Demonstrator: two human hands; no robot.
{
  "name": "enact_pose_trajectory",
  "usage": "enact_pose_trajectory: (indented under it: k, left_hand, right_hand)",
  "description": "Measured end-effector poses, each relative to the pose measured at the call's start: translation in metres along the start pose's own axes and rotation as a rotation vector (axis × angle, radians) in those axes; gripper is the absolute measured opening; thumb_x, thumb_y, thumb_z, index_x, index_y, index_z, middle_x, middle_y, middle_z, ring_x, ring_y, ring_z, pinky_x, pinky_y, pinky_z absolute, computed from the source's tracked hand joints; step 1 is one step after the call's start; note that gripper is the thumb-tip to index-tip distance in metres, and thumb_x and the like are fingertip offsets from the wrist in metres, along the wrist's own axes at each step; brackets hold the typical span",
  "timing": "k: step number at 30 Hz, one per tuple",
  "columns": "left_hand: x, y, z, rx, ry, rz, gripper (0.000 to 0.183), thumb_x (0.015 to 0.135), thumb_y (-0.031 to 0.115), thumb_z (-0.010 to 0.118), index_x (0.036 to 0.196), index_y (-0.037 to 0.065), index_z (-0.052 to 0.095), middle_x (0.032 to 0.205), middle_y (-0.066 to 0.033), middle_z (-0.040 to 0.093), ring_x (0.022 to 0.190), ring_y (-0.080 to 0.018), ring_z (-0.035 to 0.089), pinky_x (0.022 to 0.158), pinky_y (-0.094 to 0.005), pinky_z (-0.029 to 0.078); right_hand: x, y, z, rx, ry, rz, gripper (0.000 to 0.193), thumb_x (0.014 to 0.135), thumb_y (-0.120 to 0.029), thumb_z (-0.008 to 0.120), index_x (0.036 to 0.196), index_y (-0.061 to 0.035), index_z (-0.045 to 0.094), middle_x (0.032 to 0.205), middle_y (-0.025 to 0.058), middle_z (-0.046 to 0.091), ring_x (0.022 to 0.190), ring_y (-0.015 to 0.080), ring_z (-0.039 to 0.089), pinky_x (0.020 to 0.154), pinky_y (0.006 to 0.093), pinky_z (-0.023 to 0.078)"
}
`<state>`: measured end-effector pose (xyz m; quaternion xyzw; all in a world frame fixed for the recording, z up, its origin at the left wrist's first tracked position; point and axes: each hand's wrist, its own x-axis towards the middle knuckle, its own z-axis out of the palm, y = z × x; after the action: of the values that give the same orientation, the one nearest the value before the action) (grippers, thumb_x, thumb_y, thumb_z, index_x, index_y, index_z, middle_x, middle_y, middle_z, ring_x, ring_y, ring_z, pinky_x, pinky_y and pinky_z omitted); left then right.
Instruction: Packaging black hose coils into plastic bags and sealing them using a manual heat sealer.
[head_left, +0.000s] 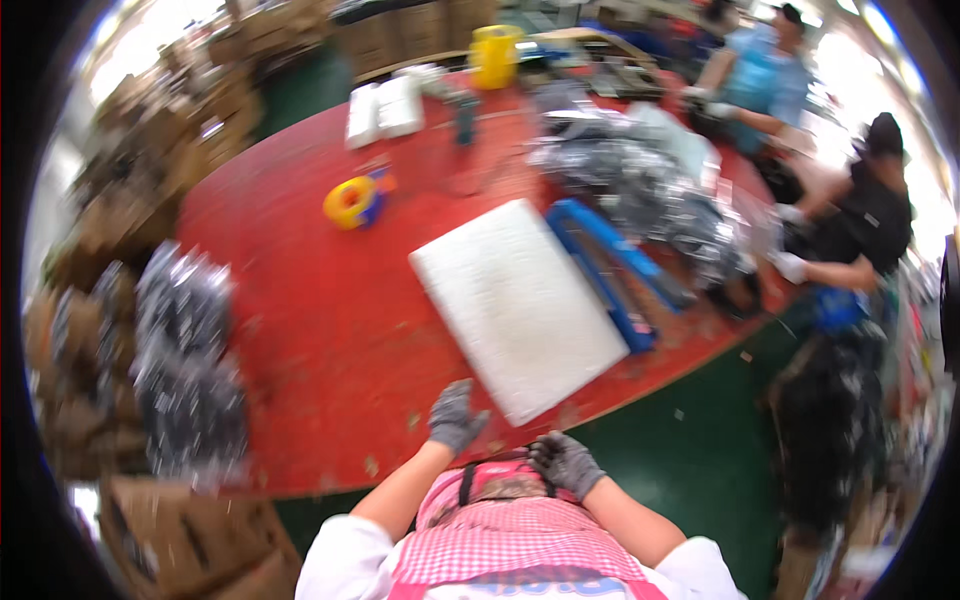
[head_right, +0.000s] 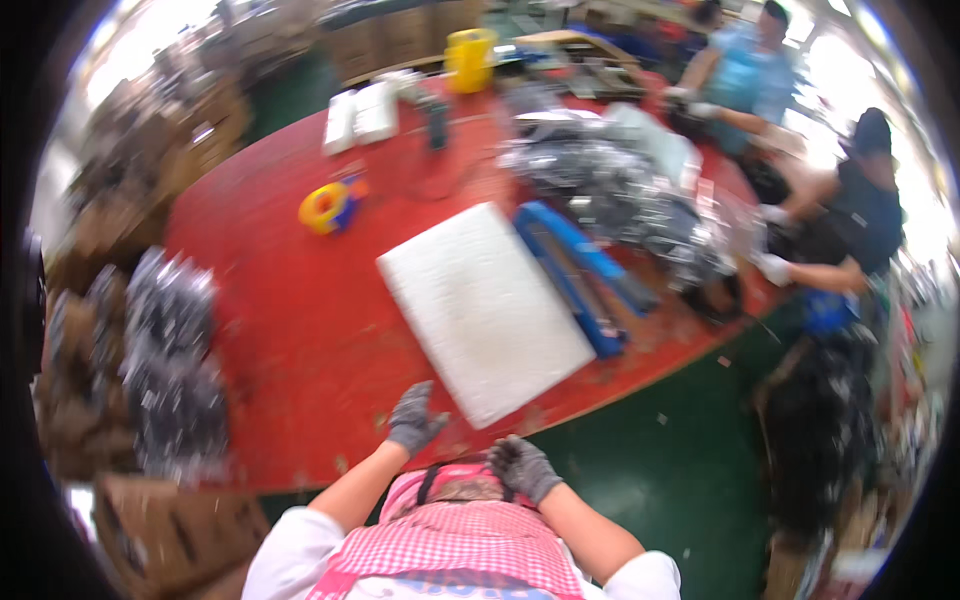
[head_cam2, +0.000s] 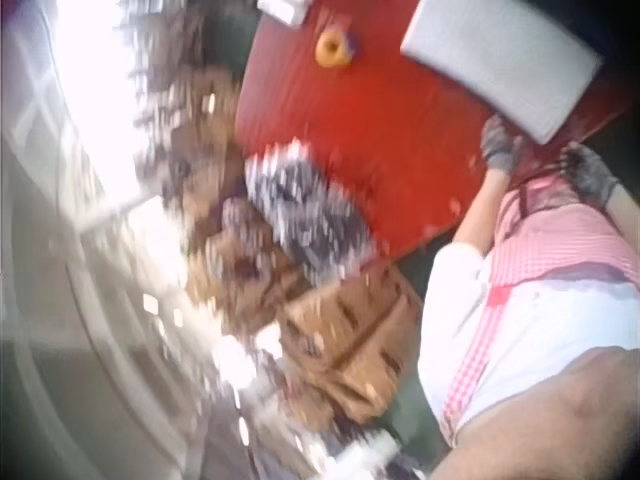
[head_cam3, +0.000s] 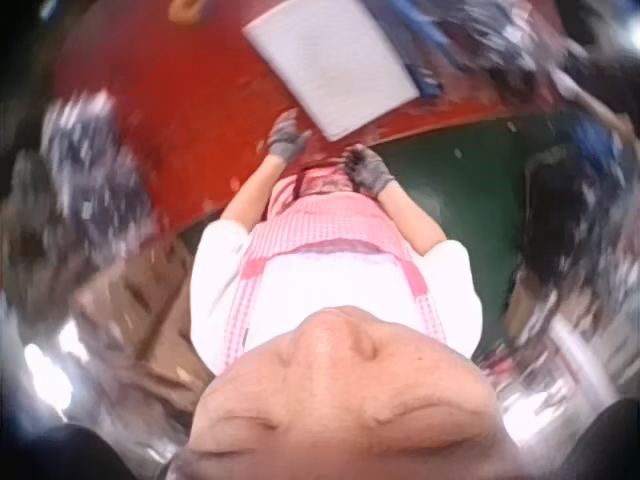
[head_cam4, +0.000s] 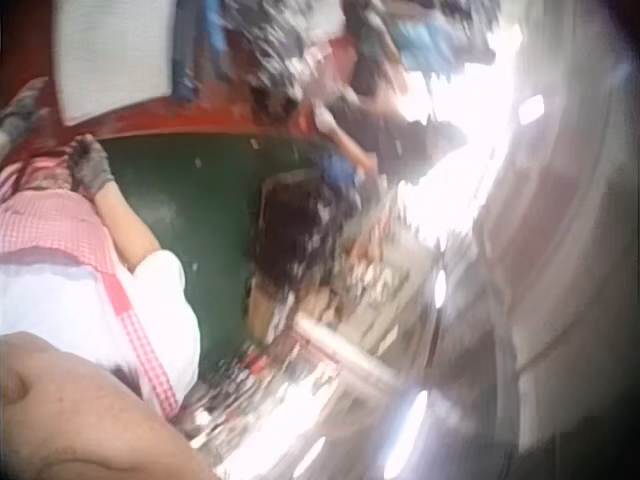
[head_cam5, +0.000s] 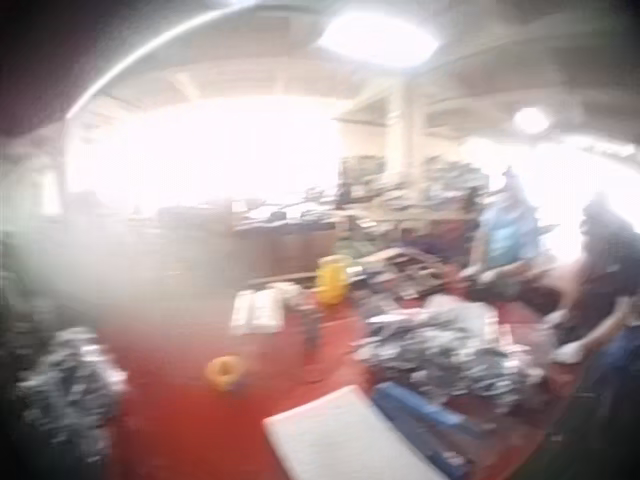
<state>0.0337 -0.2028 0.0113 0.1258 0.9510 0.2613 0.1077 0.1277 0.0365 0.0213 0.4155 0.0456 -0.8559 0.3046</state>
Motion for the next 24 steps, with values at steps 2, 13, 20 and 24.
enact_pose_trajectory:
  k: [2, 13, 20, 24]
  left_hand:
    - [0.021, 0.005, 0.017, -0.017, 0.069, -0.013, 0.078, 0.068, 0.042, 0.064, 0.127, -0.001, 0.035, 0.128, -0.0237, 0.037, 0.119, -0.0373, 0.035, 0.100, -0.0415, 0.029]
    - [0.061, 0.069, 0.038, 0.195, -0.108, 0.031, 0.080, 0.070, 0.050, 0.055, 0.134, 0.009, 0.029, 0.140, -0.0201, 0.019, 0.130, -0.0386, 0.010, 0.103, -0.0551, 0.003]
    - [0.082, 0.122, 0.070, 0.307, -0.114, 0.082, 0.073, 0.072, 0.046, 0.052, 0.132, 0.009, 0.032, 0.140, -0.0196, 0.020, 0.131, -0.0387, 0.009, 0.102, -0.0589, -0.002]
    - [0.087, 0.161, 0.081, 0.290, -0.139, -0.065, 0.074, 0.069, 0.045, 0.055, 0.130, 0.009, 0.035, 0.137, -0.0200, 0.024, 0.129, -0.0399, 0.014, 0.102, -0.0585, 0.002]
  right_hand:
    - [-0.009, -0.017, 0.008, -0.028, 0.066, -0.082, 0.024, 0.085, -0.024, 0.051, 0.082, -0.0019, 0.061, 0.078, 0.0138, 0.063, 0.074, 0.0288, 0.062, 0.074, 0.0440, 0.051]
    - [-0.070, -0.139, 0.041, -0.141, 0.048, -0.367, 0.029, 0.086, -0.030, 0.050, 0.083, -0.0026, 0.060, 0.078, 0.0118, 0.063, 0.072, 0.0257, 0.062, 0.072, 0.0424, 0.051]
    - [-0.128, -0.391, 0.056, -0.189, 0.044, -0.650, 0.041, 0.085, -0.044, 0.048, 0.076, -0.0064, 0.060, 0.069, 0.0089, 0.063, 0.062, 0.0232, 0.061, 0.056, 0.0364, 0.053]
    - [-0.127, -0.552, 0.040, -0.149, 0.073, -0.853, 0.041, 0.084, -0.046, 0.048, 0.070, -0.0091, 0.055, 0.061, 0.0063, 0.058, 0.050, 0.0200, 0.057, 0.046, 0.0315, 0.050]
